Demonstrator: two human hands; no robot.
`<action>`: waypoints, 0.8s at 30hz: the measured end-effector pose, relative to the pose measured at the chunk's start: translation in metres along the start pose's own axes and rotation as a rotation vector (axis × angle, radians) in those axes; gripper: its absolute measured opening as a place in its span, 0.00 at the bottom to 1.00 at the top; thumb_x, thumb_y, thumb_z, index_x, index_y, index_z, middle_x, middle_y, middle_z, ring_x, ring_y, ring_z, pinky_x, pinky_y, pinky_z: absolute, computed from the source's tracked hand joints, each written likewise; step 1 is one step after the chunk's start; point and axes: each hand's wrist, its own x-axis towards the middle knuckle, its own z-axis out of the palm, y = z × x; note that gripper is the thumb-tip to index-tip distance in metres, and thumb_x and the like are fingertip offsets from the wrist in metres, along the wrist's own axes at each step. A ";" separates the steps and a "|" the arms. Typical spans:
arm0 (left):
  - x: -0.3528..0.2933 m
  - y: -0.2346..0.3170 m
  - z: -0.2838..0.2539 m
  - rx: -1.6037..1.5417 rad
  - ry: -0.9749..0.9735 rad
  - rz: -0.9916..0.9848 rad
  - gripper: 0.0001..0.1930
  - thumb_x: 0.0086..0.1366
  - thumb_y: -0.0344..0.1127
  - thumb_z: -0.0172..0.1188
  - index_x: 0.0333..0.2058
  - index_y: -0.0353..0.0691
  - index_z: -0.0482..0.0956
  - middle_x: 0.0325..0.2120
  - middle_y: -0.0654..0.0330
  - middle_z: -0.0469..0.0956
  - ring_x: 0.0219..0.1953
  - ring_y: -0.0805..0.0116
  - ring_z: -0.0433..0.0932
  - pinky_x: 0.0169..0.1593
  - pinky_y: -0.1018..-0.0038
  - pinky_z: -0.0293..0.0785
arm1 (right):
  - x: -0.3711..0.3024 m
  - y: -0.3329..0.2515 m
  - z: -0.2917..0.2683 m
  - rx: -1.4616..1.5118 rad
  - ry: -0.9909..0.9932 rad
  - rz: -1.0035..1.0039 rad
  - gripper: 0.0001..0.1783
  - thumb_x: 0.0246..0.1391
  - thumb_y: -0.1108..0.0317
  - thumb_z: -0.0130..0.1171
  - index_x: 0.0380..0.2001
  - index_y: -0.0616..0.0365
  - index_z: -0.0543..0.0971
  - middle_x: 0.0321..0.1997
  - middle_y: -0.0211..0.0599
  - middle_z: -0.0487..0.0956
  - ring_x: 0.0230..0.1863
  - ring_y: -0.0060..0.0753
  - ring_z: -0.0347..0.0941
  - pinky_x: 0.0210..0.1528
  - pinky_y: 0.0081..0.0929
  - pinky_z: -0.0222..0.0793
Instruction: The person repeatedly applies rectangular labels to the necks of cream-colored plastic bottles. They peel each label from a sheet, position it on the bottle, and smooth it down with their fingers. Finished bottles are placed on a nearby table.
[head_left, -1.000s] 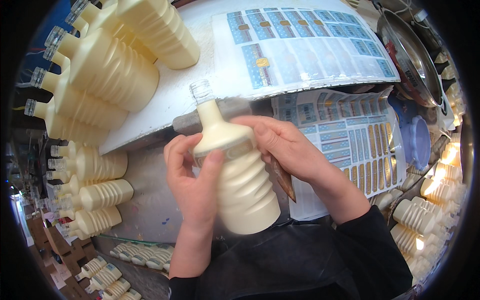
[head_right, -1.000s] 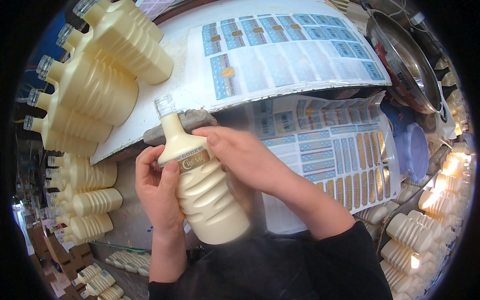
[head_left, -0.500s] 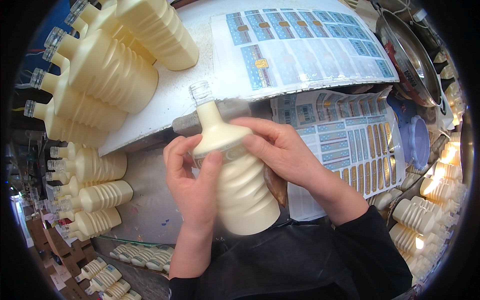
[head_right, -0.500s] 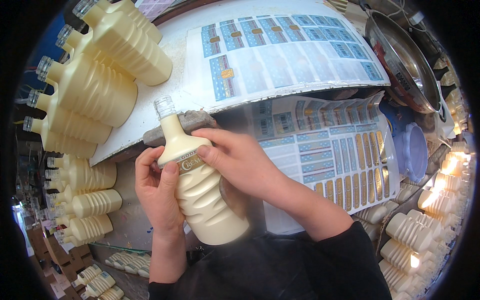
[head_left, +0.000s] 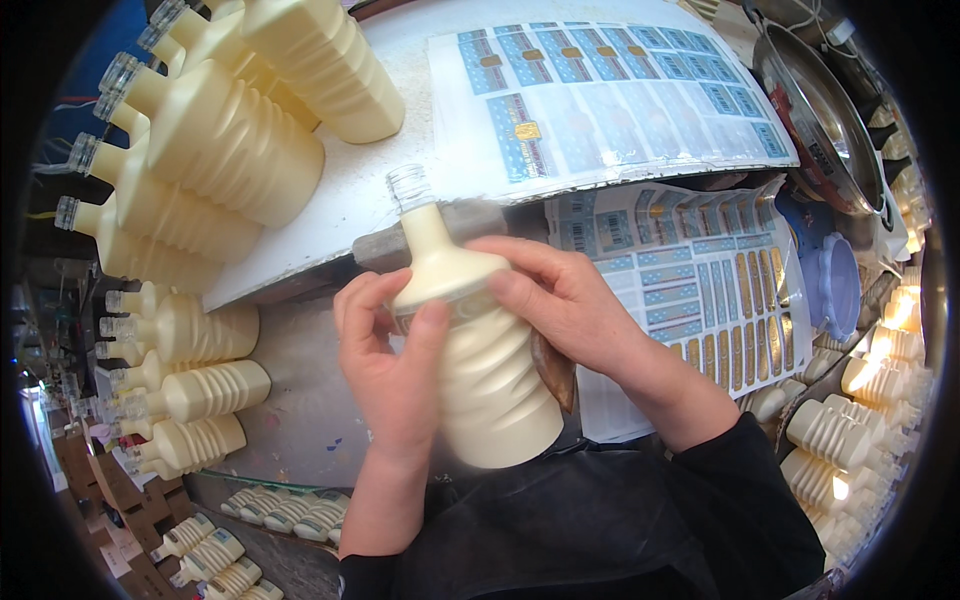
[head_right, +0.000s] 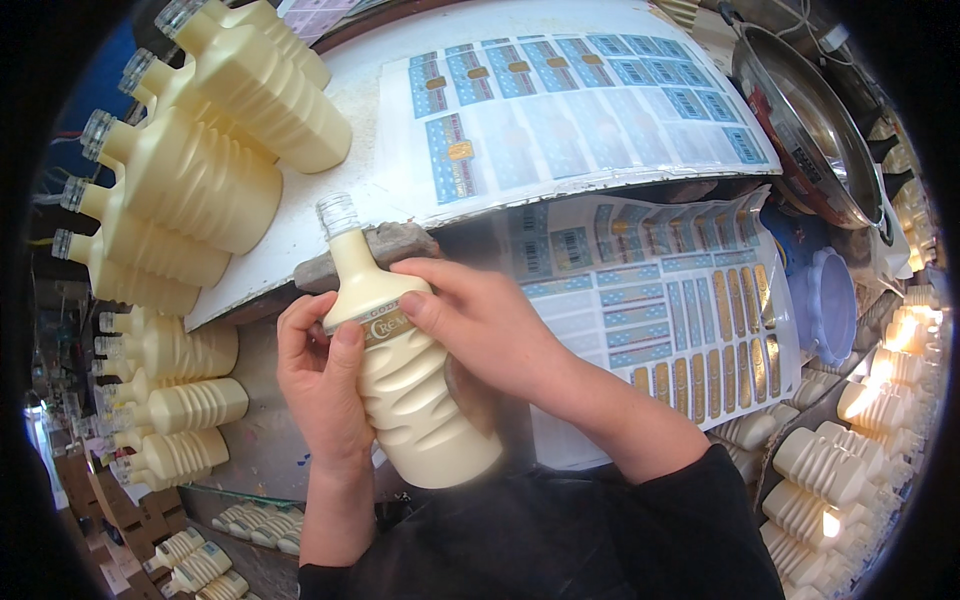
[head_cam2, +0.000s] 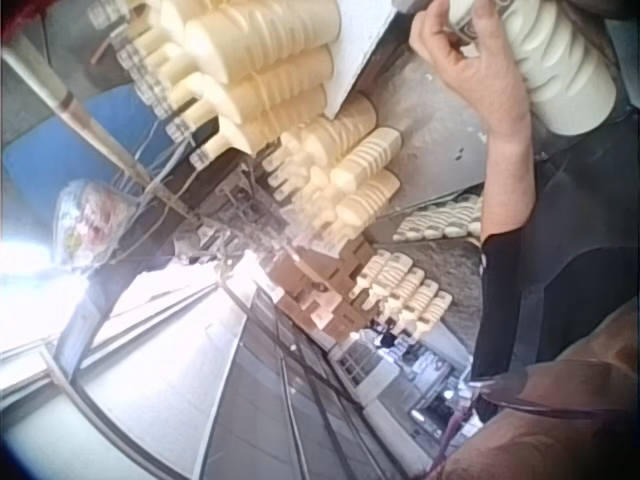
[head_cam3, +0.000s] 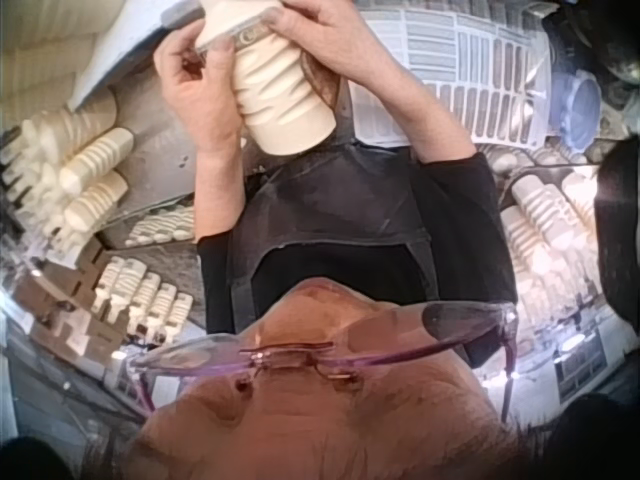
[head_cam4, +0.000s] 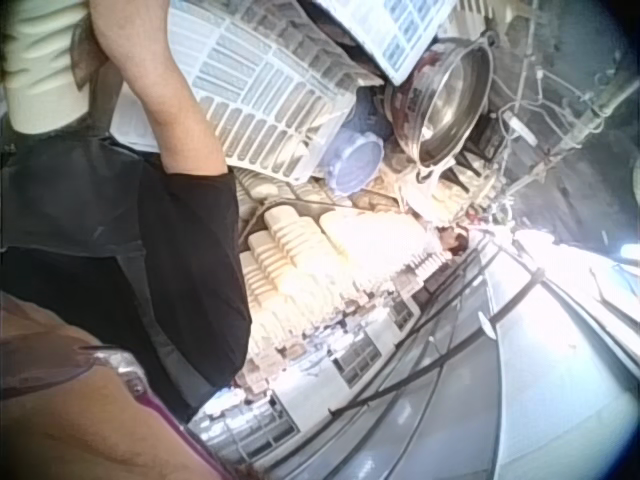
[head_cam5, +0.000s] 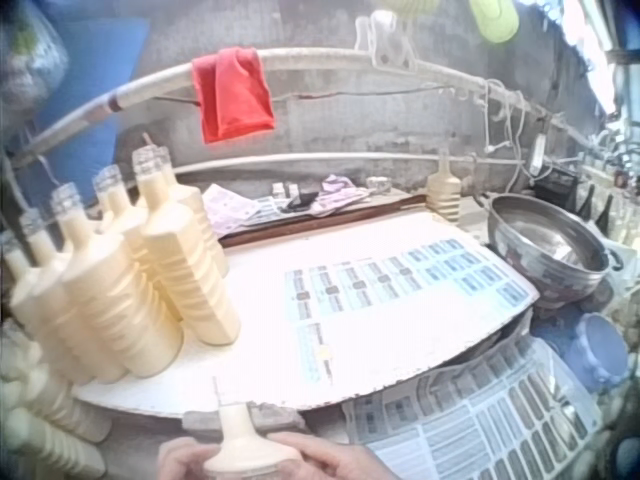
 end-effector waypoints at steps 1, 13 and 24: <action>0.000 0.000 0.000 0.000 0.001 0.001 0.19 0.57 0.28 0.71 0.48 0.41 0.80 0.49 0.63 0.69 0.45 0.73 0.65 0.52 0.76 0.64 | 0.000 0.001 0.000 -0.009 0.007 -0.014 0.22 0.70 0.64 0.54 0.61 0.65 0.76 0.54 0.36 0.81 0.53 0.21 0.75 0.56 0.23 0.72; -0.001 0.001 0.002 0.044 0.010 0.012 0.19 0.57 0.29 0.71 0.48 0.41 0.80 0.49 0.62 0.70 0.44 0.72 0.66 0.49 0.75 0.66 | -0.020 -0.032 -0.006 -0.400 0.215 -0.327 0.17 0.58 0.76 0.64 0.51 0.62 0.80 0.43 0.33 0.83 0.42 0.23 0.79 0.44 0.23 0.75; -0.003 0.001 0.001 -0.029 0.009 -0.042 0.15 0.63 0.29 0.66 0.49 0.40 0.80 0.50 0.63 0.70 0.43 0.73 0.66 0.51 0.75 0.66 | -0.023 -0.020 -0.001 -0.917 0.458 -0.864 0.20 0.46 0.80 0.68 0.46 0.65 0.81 0.39 0.46 0.84 0.37 0.46 0.83 0.37 0.37 0.79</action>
